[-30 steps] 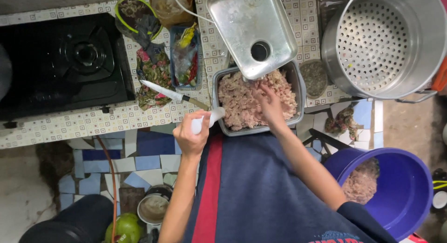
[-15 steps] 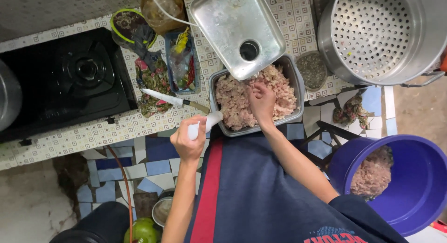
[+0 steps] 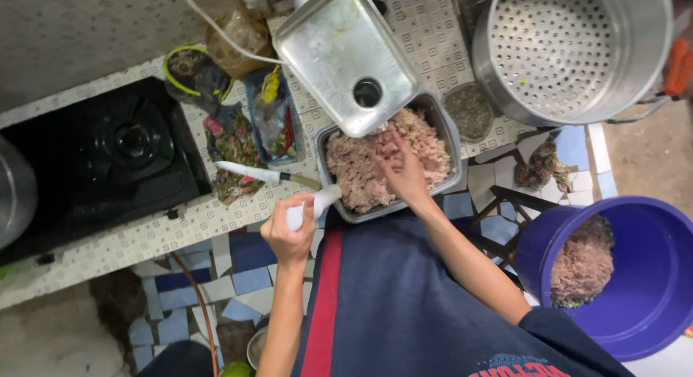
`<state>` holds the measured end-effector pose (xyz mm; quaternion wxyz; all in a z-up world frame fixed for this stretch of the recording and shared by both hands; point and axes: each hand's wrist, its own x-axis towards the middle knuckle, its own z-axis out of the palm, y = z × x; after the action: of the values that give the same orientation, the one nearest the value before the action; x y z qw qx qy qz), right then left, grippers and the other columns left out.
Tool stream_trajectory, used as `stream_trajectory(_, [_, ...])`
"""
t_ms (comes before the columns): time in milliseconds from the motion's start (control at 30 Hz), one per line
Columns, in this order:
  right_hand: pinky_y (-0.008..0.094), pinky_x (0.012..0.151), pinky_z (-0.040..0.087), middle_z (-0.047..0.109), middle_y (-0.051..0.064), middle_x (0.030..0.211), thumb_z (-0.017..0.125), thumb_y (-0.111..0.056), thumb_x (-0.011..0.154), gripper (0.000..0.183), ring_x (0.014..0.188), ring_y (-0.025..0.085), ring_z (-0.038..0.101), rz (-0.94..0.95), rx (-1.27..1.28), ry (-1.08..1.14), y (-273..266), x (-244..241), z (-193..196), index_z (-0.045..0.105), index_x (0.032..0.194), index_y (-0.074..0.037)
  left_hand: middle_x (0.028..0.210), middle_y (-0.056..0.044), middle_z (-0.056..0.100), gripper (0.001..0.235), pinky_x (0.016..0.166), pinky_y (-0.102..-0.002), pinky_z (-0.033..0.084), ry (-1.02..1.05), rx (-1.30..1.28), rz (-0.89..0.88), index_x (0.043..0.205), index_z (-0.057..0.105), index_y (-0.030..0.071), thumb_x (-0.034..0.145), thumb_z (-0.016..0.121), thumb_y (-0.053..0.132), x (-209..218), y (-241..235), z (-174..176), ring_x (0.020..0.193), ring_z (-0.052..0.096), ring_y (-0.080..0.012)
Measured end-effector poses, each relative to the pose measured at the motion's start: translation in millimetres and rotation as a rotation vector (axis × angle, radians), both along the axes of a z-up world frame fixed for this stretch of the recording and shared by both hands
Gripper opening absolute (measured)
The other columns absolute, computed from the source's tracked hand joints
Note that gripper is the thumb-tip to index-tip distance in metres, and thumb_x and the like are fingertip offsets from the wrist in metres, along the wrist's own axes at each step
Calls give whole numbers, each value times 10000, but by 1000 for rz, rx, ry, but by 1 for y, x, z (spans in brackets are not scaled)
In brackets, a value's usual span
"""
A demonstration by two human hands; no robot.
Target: Grinding meat using a grinder and a plunger, then transferring the ground meat to a bowl.
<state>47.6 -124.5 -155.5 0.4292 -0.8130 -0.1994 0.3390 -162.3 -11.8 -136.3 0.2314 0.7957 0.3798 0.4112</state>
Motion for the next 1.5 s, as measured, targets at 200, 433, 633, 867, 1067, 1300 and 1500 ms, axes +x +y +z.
stream_trajectory(200, [348, 581, 551, 709, 169, 705, 543, -123, 960, 711, 597, 255, 682, -50, 144, 144, 18, -16, 38, 226, 1594, -54, 747, 58, 763, 295, 660, -271, 571, 1, 1, -11, 761, 597, 186, 930, 761, 363, 3, 0, -1, 686, 737, -172])
stream_trajectory(433, [308, 305, 426, 694, 213, 698, 453, -140, 989, 677, 388, 266, 623, -158, 226, 410, 9, -14, -67, 162, 1599, -94, 758, 30, 766, 310, 663, -299, 569, -7, -12, 4, 763, 599, 174, 937, 753, 380, 2, -5, -1, 702, 736, -197])
stream_trajectory(633, [288, 277, 398, 656, 240, 677, 537, -94, 997, 651, 346, 246, 575, -319, 398, 539, 9, -12, -75, 236, 1574, -67, 731, 30, 758, 324, 678, -290, 572, -3, 4, -14, 750, 606, 170, 932, 762, 389, 7, -4, -5, 676, 729, -195])
stream_trajectory(867, [278, 275, 308, 620, 232, 634, 570, -164, 1003, 650, 322, 231, 512, -368, 404, 661, 13, -14, -76, 264, 1573, -104, 738, 52, 760, 315, 681, -276, 573, -11, 42, -29, 744, 605, 184, 928, 771, 377, 15, -3, -9, 690, 733, -173])
stream_trajectory(1067, [301, 271, 315, 610, 255, 637, 562, -164, 993, 620, 327, 265, 520, -342, 403, 694, 9, -17, -71, 297, 1550, -107, 732, 52, 756, 325, 677, -277, 569, -6, 10, -45, 753, 600, 178, 942, 747, 397, 20, -5, -7, 676, 725, -189])
stream_trajectory(1300, [291, 309, 418, 701, 264, 803, 533, -160, 981, 560, 387, 239, 618, -29, 244, 447, -5, -10, -34, 352, 1502, -64, 741, 51, 762, 312, 669, -283, 572, 5, -19, -41, 754, 601, 182, 936, 753, 384, 22, -8, 1, 681, 733, -180])
stream_trajectory(1500, [305, 421, 511, 718, 252, 910, 479, -61, 945, 805, 461, 233, 649, 138, 267, 219, 9, -22, 37, 26, 1610, -63, 727, 40, 761, 323, 653, -286, 572, -2, -34, -40, 746, 595, 172, 924, 767, 380, 23, -9, 3, 675, 735, -189])
